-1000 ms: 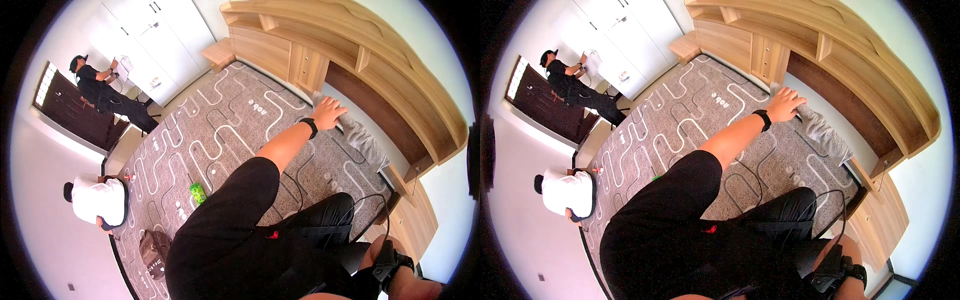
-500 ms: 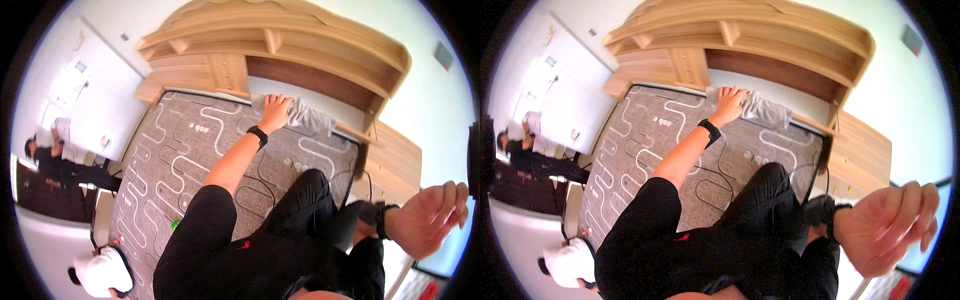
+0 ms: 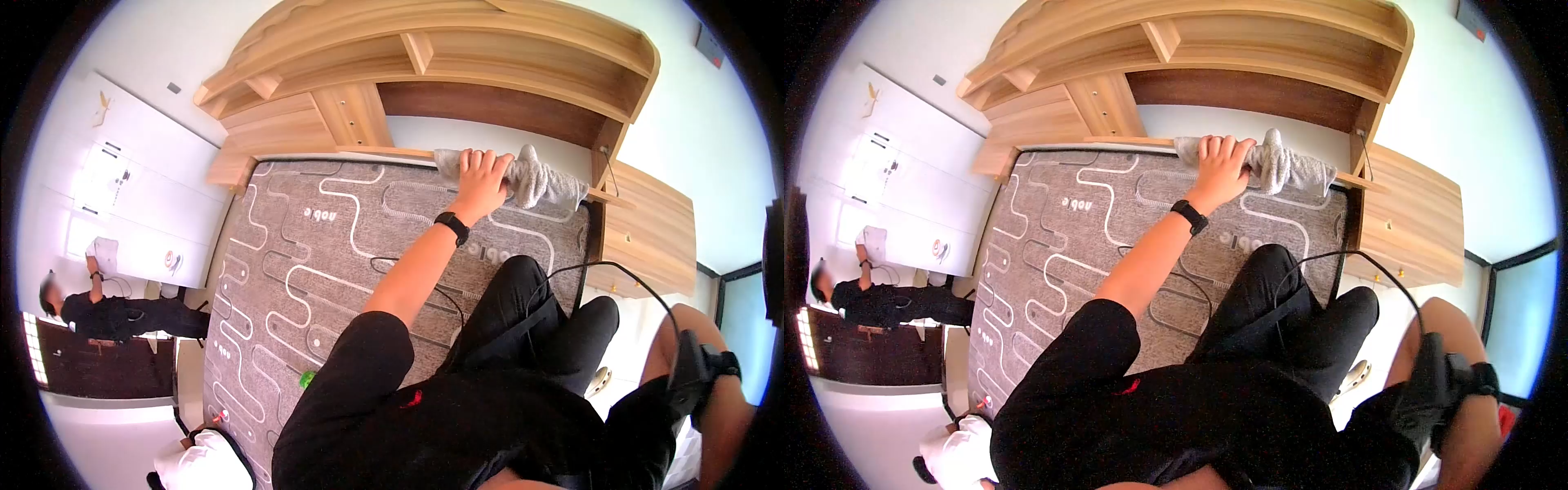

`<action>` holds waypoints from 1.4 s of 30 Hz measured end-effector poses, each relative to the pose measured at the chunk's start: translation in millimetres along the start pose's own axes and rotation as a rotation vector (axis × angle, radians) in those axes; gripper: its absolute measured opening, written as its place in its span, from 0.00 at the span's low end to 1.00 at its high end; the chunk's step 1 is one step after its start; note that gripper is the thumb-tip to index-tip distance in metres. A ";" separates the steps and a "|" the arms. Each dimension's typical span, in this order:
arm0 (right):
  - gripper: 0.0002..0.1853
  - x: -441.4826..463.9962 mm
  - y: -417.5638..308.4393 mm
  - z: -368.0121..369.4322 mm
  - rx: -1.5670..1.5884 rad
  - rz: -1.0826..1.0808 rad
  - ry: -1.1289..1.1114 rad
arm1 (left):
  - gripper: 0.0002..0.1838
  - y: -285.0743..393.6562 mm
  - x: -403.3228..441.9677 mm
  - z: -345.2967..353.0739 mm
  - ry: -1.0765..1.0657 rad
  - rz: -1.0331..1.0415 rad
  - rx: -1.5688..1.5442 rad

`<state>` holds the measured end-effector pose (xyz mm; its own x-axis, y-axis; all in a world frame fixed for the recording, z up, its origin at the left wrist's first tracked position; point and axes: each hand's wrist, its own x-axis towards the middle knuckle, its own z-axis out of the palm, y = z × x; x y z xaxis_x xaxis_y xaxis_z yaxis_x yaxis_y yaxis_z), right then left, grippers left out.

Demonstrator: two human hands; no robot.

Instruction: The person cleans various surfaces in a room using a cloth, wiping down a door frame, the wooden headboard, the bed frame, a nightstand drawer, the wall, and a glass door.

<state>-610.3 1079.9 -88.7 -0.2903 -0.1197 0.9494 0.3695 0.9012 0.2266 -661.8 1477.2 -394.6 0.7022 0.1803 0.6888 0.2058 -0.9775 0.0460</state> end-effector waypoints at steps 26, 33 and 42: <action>0.07 -13.9 14.2 63.4 -0.232 -0.375 0.192 | 0.26 4.8 -0.5 3.1 0.001 -0.033 0.032; 0.10 -152.5 109.3 108.7 0.081 -0.493 -0.376 | 0.26 6.2 -1.1 3.3 0.000 -0.047 0.035; 0.27 -310.8 193.4 89.6 -1.066 1.362 -1.052 | 0.28 -68.4 -17.7 -39.1 -0.225 -0.003 0.147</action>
<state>-527.7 1328.7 -359.4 0.4179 0.8867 0.1979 0.9046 -0.4263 -0.0001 -714.9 1536.6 -381.7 0.8321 0.2191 0.5095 0.2933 -0.9535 -0.0691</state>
